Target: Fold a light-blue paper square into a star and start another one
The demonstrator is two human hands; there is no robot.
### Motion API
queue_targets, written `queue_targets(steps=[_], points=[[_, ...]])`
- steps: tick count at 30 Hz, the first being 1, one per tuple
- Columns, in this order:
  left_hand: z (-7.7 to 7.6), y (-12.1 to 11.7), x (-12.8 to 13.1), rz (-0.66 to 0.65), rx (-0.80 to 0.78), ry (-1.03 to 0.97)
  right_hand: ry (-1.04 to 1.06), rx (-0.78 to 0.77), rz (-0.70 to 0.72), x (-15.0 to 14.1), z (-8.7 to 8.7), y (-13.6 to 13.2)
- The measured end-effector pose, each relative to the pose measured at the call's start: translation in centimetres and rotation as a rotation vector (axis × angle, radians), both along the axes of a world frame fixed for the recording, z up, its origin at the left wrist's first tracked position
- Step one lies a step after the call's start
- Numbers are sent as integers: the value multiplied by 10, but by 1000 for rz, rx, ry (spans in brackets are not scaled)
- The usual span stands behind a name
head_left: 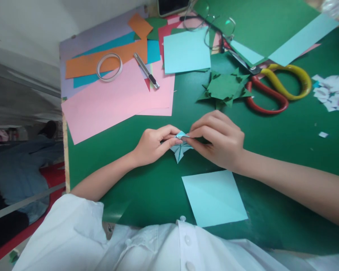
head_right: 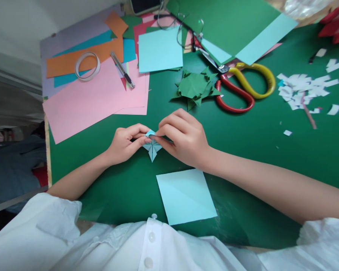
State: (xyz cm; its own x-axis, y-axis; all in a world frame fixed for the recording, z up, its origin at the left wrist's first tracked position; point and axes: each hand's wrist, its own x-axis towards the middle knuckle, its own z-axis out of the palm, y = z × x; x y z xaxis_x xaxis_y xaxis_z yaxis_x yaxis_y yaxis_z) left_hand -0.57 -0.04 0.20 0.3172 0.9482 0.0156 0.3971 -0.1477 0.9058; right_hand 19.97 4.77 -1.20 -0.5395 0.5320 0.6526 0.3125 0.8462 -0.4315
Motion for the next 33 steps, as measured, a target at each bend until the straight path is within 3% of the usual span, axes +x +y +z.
queue_targets(steps=[2,5,13,21,33], points=[[1,0,0,5,-2,13,-61,114,4,2,-1,1],[2,0,0,10,-5,42,-151,145,-17,2,-1,2],[-1,-1,2,-1,47,85,-91,-38,29,-4,2,-4],[0,0,3,2,94,107,-28,-365,8,-7,7,-4],[0,2,3,-12,174,37,-5,-436,51,-5,8,-3]])
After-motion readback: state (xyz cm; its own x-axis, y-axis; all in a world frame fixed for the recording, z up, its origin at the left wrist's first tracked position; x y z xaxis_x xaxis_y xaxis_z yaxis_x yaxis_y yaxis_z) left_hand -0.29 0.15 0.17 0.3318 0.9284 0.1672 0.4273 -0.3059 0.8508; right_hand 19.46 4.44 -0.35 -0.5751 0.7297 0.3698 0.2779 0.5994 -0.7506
